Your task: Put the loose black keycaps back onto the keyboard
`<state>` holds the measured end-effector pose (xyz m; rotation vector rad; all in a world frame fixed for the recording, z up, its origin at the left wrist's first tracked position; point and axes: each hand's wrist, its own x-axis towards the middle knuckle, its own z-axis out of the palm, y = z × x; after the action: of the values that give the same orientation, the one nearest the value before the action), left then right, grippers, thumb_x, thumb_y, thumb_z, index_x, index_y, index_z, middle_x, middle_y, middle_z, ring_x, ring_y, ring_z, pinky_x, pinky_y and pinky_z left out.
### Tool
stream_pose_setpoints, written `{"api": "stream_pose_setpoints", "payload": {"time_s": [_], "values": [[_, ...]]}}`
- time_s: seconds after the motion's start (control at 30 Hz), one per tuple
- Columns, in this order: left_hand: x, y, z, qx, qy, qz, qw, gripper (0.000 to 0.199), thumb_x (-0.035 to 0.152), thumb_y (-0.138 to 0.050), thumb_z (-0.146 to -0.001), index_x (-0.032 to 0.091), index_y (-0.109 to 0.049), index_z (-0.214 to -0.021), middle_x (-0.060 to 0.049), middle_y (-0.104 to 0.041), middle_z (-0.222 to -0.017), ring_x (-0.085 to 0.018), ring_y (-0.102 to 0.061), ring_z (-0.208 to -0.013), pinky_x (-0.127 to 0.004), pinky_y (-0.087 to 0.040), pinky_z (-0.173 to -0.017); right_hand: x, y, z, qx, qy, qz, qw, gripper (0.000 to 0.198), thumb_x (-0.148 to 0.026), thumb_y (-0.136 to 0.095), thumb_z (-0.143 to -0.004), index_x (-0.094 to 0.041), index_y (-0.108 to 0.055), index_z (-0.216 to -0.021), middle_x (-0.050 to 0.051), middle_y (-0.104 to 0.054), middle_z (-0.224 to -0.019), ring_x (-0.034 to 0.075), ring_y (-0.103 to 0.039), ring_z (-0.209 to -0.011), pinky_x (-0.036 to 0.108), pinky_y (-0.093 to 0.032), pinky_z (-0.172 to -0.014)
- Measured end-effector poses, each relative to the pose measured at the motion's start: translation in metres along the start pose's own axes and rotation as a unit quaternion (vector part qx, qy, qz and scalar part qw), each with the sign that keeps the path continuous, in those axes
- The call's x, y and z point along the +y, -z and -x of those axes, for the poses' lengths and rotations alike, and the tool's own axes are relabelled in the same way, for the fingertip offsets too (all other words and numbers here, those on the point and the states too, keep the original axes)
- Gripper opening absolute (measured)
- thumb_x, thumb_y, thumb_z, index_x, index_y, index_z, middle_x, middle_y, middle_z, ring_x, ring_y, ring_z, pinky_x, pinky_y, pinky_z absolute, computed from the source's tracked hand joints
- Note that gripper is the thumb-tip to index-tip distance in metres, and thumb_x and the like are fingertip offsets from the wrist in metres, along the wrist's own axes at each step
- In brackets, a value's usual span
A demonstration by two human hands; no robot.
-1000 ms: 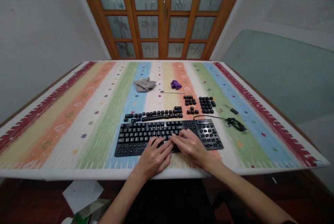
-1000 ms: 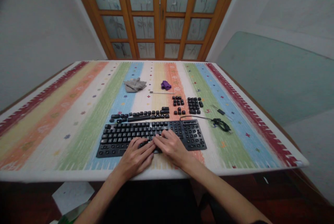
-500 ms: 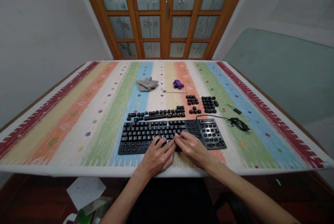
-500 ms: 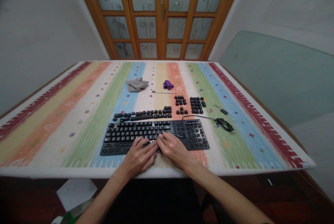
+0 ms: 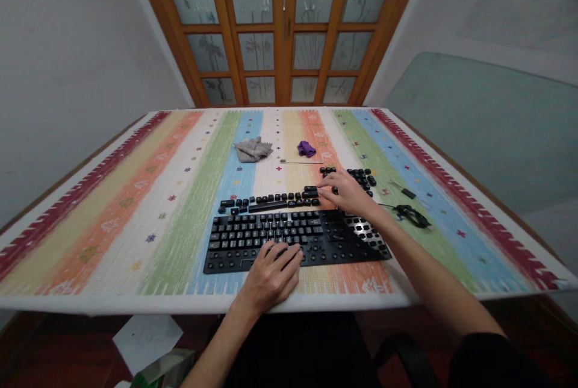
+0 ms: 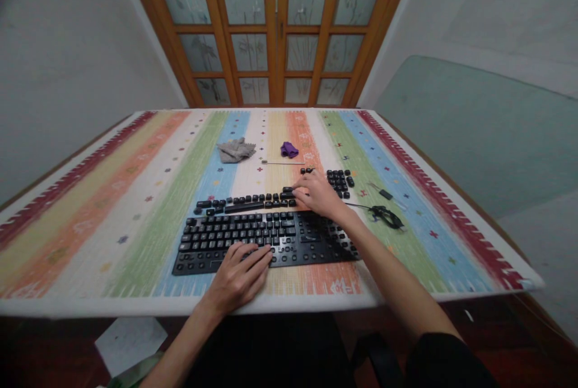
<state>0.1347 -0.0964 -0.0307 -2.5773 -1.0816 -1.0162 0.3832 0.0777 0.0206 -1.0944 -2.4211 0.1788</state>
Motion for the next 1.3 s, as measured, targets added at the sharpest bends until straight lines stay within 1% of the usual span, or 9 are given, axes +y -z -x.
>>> {"api": "stream_pose_setpoints", "payload": {"time_s": [0.07,0.17,0.47,0.6,0.83,1.0,1.13,1.23,1.3], "values": [[0.0,0.0,0.001,0.004,0.005,0.003,1.0,0.025,0.016,-0.059,-0.091,0.015,-0.067,-0.114,-0.007,-0.072,-0.117,-0.023,-0.059,-0.104,-0.043,-0.043,-0.099,0.015,-0.007,-0.013,-0.033,-0.026,0.005,0.999,0.018,-0.028,-0.062,-0.089,-0.017,-0.077,-0.093,0.01,-0.074,-0.094,0.026,-0.06,-0.096,0.041,-0.045,-0.09],[0.0,0.0,0.002,0.009,0.01,0.005,1.0,0.025,0.015,-0.059,-0.09,0.015,-0.067,-0.113,-0.007,-0.073,-0.114,-0.022,-0.059,-0.103,-0.043,-0.043,-0.1,0.025,-0.018,-0.026,-0.057,-0.033,0.007,0.998,0.017,-0.027,-0.064,-0.088,-0.017,-0.078,-0.089,0.01,-0.074,-0.09,0.026,-0.061,-0.093,0.041,-0.044,-0.089],[0.0,0.0,0.001,0.003,0.019,0.015,1.0,0.025,0.015,-0.058,-0.09,0.016,-0.067,-0.114,-0.007,-0.073,-0.114,-0.022,-0.059,-0.105,-0.043,-0.043,-0.1,0.028,-0.026,-0.033,-0.099,-0.041,-0.001,0.994,0.014,-0.025,-0.067,-0.085,-0.017,-0.079,-0.085,0.01,-0.072,-0.085,0.025,-0.059,-0.089,0.037,-0.043,-0.084],[0.0,-0.001,0.002,0.0,0.024,0.019,1.0,0.025,0.016,-0.058,-0.091,0.016,-0.067,-0.115,-0.007,-0.072,-0.115,-0.022,-0.059,-0.105,-0.043,-0.042,-0.101,0.029,-0.027,-0.035,-0.115,-0.045,-0.007,0.992,0.015,-0.024,-0.067,-0.086,-0.018,-0.078,-0.077,0.007,-0.072,-0.077,0.023,-0.059,-0.084,0.036,-0.043,-0.084],[0.001,0.0,0.001,-0.001,0.026,0.018,1.0,0.024,0.016,-0.058,-0.091,0.016,-0.067,-0.114,-0.006,-0.073,-0.115,-0.022,-0.059,-0.104,-0.043,-0.042,-0.101,0.03,-0.034,-0.036,-0.109,-0.069,-0.012,0.992,0.012,-0.024,-0.069,-0.083,-0.016,-0.074,-0.075,0.008,-0.07,-0.077,0.023,-0.058,-0.085,0.035,-0.044,-0.082],[-0.001,0.0,0.001,0.0,0.019,0.014,1.0,0.027,0.015,-0.06,-0.089,0.016,-0.067,-0.115,-0.007,-0.073,-0.113,-0.022,-0.06,-0.104,-0.043,-0.043,-0.1,0.025,-0.021,-0.037,-0.082,-0.087,-0.026,0.992,0.011,-0.024,-0.069,-0.083,-0.014,-0.071,-0.082,0.007,-0.068,-0.08,0.02,-0.058,-0.08,0.032,-0.044,-0.076],[-0.002,0.001,0.001,-0.008,0.003,0.015,1.0,0.028,0.014,-0.059,-0.089,0.016,-0.067,-0.115,-0.008,-0.072,-0.115,-0.023,-0.059,-0.105,-0.043,-0.043,-0.099,0.009,0.001,-0.021,-0.054,-0.076,-0.056,0.994,0.013,-0.027,-0.064,-0.088,-0.015,-0.068,-0.091,0.005,-0.067,-0.083,0.017,-0.057,-0.076,0.029,-0.043,-0.07],[0.001,0.002,-0.001,-0.005,0.002,0.018,1.0,0.029,0.013,-0.058,-0.089,0.016,-0.067,-0.116,-0.008,-0.072,-0.115,-0.024,-0.059,-0.106,-0.044,-0.043,-0.099,-0.014,0.012,0.007,-0.035,-0.021,-0.105,0.994,0.012,-0.03,-0.064,-0.09,-0.018,-0.065,-0.091,0.004,-0.065,-0.084,0.017,-0.056,-0.077,0.03,-0.044,-0.073],[0.004,0.001,-0.003,-0.002,0.006,0.028,1.0,0.028,0.013,-0.058,-0.089,0.016,-0.067,-0.116,-0.008,-0.072,-0.116,-0.024,-0.058,-0.106,-0.044,-0.043,-0.099,-0.03,0.014,0.029,-0.049,0.003,-0.124,0.991,0.012,-0.03,-0.061,-0.094,-0.018,-0.063,-0.096,0.005,-0.065,-0.093,0.018,-0.056,-0.085,0.033,-0.046,-0.077]]}}
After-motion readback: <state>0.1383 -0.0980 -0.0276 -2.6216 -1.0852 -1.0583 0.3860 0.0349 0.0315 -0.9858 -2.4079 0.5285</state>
